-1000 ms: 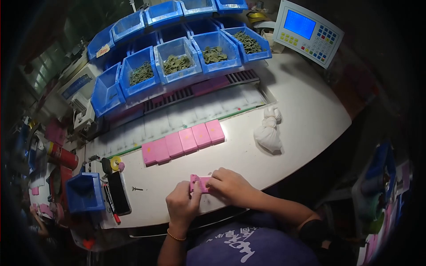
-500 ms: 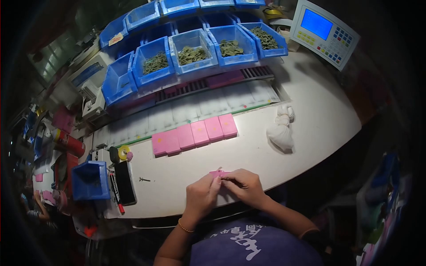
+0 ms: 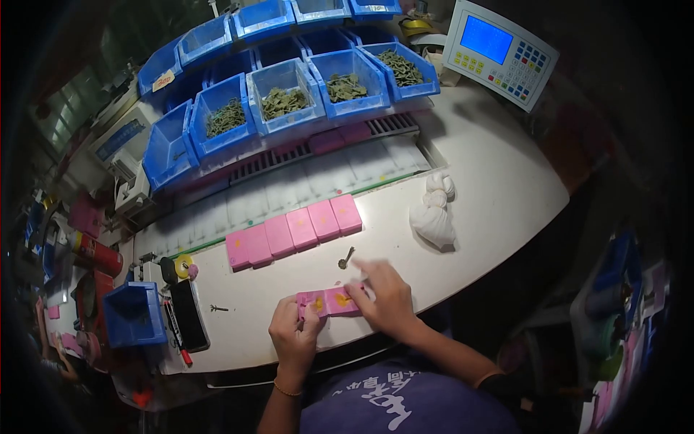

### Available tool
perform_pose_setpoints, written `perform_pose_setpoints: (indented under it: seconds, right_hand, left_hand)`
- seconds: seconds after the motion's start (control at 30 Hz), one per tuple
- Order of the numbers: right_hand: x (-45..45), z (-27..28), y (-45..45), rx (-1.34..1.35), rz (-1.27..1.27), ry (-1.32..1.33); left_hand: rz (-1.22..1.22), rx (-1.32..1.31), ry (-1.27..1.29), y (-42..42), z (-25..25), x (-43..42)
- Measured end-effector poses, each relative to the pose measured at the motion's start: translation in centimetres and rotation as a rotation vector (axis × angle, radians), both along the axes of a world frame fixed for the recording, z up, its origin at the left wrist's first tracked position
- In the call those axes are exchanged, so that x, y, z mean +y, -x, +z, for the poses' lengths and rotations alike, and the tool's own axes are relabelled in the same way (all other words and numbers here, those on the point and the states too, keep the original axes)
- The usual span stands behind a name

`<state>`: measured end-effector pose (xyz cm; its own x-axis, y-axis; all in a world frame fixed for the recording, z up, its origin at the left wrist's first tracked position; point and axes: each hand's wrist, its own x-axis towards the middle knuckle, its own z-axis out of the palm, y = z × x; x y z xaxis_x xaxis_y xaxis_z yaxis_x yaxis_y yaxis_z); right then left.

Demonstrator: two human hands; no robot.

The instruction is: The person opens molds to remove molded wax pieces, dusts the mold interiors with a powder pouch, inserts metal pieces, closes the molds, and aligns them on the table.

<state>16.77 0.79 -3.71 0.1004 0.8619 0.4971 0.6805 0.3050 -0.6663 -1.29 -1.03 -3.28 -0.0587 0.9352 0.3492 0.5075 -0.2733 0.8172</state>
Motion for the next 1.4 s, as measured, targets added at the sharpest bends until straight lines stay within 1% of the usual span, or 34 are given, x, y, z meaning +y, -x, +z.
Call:
perform_pose_setpoints:
  seconds: [0.07,0.1,0.13,0.17,0.2,0.23,0.27,0.33,0.4,0.47,0.5,0.53,0.57,0.6,0.63,0.67,0.7,0.77,0.8,0.87,0.93,1.0,1.03,1.07,1.1,1.13,1.17,1.2,1.23,1.27,1.3,1.33,1.37,1.4]
  right_hand:
    - [-1.4,0.0,-0.9,-0.111,0.271,0.311]
    - [-1.9,-0.1,-0.8,0.029,0.392,0.34]
    - [-2.6,-0.5,-0.7,0.03,0.387,0.343]
    - [-3.2,-0.8,-0.3,0.452,0.461,0.497]
    - [-3.7,-1.1,0.1,0.878,0.525,0.636]
    - [-4.0,-1.1,0.7,1.079,0.559,0.596]
    - [-4.5,-1.6,1.1,1.077,0.558,0.597]
    - [-5.0,-2.4,1.7,0.963,0.605,0.556]
    - [-4.2,-0.7,1.0,0.962,0.591,0.557]
    - [-2.0,1.2,-2.9,0.317,0.666,0.467]
    - [-0.3,0.6,-4.6,0.197,0.33,0.258]
    - [2.5,-0.6,-7.2,0.238,0.102,0.013]
    - [4.9,2.1,-9.2,-0.18,-0.172,-0.063]
    - [7.2,2.1,-11.0,-0.523,-0.497,-0.099]
    - [8.4,2.1,-12.6,-0.461,-0.495,0.122]
    - [9.2,2.2,-13.8,-0.4,-0.49,0.337]
    - [9.6,2.3,-14.6,-0.402,-0.477,0.328]
    - [10.2,2.6,-15.3,-0.31,-0.118,0.357]
    - [9.9,2.5,-14.9,-0.314,-0.107,0.356]
    - [7.9,2.8,-13.3,-0.48,0.011,0.187]
    - [4.3,5.6,-10.1,-0.319,0.165,-0.017]
    - [1.5,6.0,-6.6,-0.31,0.386,-0.364]
    - [0.3,5.6,-4.8,-0.342,0.527,-0.327]
    - [-0.5,5.3,-3.4,-0.376,0.662,-0.295]
    - [-0.8,5.1,-2.8,-0.377,0.647,-0.296]
    - [-0.9,4.7,-2.3,-0.369,0.694,-0.187]
    - [-0.6,4.7,-2.0,-0.363,0.75,-0.083]
    - [-0.2,4.9,-1.8,-0.367,0.757,-0.093]
    - [-0.4,5.1,-1.6,-0.252,0.665,-0.174]
    - [-0.9,5.1,-1.5,-0.136,0.564,-0.243]
    - [0.0,4.6,-1.3,-0.228,0.621,-0.258]
    - [1.0,4.8,-1.6,-0.233,0.615,-0.261]
    - [1.7,5.0,-1.8,-0.229,0.661,-0.16]
    - [2.0,5.1,-1.9,-0.222,0.712,-0.059]
  left_hand:
    - [0.0,-0.049,0.002,0.1,-0.8,-0.3]
    - [0.007,-0.174,0.106,0.2,-1.6,-0.6]
    - [0.012,-0.299,0.213,0.2,-2.1,-0.7]
    - [0.006,-0.298,0.215,-0.3,-1.6,-0.8]
    - [0.01,-0.753,0.312,-1.4,-0.7,-0.8]
    - [0.017,-1.211,0.406,-2.1,-0.1,-0.7]
    - [0.017,-1.213,0.406,-2.3,0.1,-0.4]
    - [-0.072,-1.565,0.527,-2.5,0.5,0.1]
    - [-0.104,-1.583,0.507,-1.9,0.7,0.4]
    - [-0.049,-1.601,0.762,-1.4,1.3,0.8]
    - [-0.036,-1.603,0.754,-1.4,1.4,0.8]
    - [-0.034,-1.5,0.793,-1.5,1.5,0.9]
    - [-0.032,-1.397,0.829,-1.6,1.6,0.9]
    - [-0.017,-1.4,0.819,-1.7,1.6,0.9]
    - [-0.05,-1.338,0.824,-1.9,1.7,1.0]
    - [-0.087,-1.277,0.826,-1.9,1.6,1.1]
    - [-0.128,-1.25,0.81,-1.7,1.3,1.2]
    - [-0.119,-1.212,0.787,-1.7,1.6,1.3]
    - [-0.12,-1.164,0.778,-1.6,1.7,1.2]
    - [-0.115,-1.134,0.769,-1.4,1.4,1.2]
    - [-0.105,-1.113,0.753,-1.5,1.4,1.7]
    - [-0.109,-1.093,0.742,-1.7,1.5,1.5]
    - [-0.113,-1.086,0.752,-2.0,1.3,1.4]
    - [-0.08,-1.085,0.683,-2.6,0.9,1.5]
    - [-0.05,-1.085,0.613,-2.9,0.6,1.5]
    - [-0.062,-1.08,0.616,-2.8,0.8,1.2]
    - [-0.108,-0.989,0.612,-2.4,1.2,0.8]
    - [-0.144,-0.9,0.602,-2.0,1.7,0.7]
    - [-0.128,-0.935,0.554,-2.2,2.1,0.4]
    - [-0.12,-0.937,0.576,-2.5,1.9,-0.2]
    - [-0.082,-0.938,0.541,-3.0,1.6,-0.2]
    - [-0.049,-0.938,0.5,-3.4,1.4,0.1]
    - [-0.177,-0.962,0.629,-2.5,1.4,0.3]
    - [-0.175,-0.96,0.632,-2.2,1.5,0.4]
